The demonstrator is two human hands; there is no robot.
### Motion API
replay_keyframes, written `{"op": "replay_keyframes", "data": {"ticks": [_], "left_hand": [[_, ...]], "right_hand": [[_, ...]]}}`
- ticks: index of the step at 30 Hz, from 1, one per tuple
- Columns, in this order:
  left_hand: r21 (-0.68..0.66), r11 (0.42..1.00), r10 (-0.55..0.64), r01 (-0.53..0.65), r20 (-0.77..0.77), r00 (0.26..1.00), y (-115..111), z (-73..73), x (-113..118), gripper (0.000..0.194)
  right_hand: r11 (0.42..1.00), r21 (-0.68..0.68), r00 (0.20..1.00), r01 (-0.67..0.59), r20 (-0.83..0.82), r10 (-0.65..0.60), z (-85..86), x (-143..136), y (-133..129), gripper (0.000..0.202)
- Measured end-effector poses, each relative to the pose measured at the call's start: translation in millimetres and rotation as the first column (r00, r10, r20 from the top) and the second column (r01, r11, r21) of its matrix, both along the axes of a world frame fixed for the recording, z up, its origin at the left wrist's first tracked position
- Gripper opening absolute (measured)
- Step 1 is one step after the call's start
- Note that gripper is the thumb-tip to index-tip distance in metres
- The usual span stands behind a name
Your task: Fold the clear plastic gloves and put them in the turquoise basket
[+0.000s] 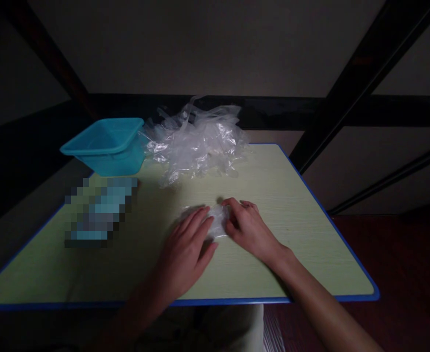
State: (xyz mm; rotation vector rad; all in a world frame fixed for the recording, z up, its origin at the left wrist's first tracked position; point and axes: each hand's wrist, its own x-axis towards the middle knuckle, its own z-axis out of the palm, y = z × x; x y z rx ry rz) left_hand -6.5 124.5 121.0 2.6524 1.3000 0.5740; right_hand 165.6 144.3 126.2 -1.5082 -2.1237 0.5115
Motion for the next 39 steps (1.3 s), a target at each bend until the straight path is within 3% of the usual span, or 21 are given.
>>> {"op": "replay_keyframes", "data": {"ticks": [4,10,12,14,18,26,33,39], "left_hand": [[-0.027,0.998,-0.051,0.049,-0.081,0.995,-6,-8.6,5,0.058],[-0.065,0.995,-0.081,0.074,-0.111,0.991,-6,-14.9,-1,0.061],[-0.071,0.994,-0.087,0.079,-0.115,0.990,-7,-15.1,-1,0.061],[-0.086,0.993,-0.090,0.079,-0.126,0.988,-7,-14.7,-1,0.061],[-0.095,0.993,-0.088,0.075,-0.142,0.986,-7,-14.2,1,0.061],[-0.065,0.994,-0.095,0.085,-0.163,0.982,-6,-16.4,0,0.063],[-0.068,0.993,-0.102,0.092,-0.166,0.981,-6,-15.1,0,0.065],[-0.071,0.994,-0.094,0.084,-0.156,0.983,-6,-16.8,0,0.063]], "right_hand": [[0.999,0.042,0.997,-0.013,0.072,0.010,2.0,3,-2,0.032],[0.982,0.170,0.992,0.078,0.087,-0.094,10.7,13,-3,0.030],[0.971,0.235,0.993,0.046,0.095,-0.070,12.9,13,-4,0.029],[0.962,0.265,0.984,-0.063,0.178,0.016,12.4,11,-7,0.031],[0.948,0.204,0.903,-0.244,0.403,0.145,1.3,3,-17,0.041],[0.959,0.119,0.866,-0.256,0.470,0.173,-20.6,21,-35,0.064],[0.965,0.138,0.873,-0.225,0.468,0.137,-19.3,37,-37,0.076],[0.957,0.148,0.891,-0.251,0.423,0.168,-7.5,5,-31,0.073]]}}
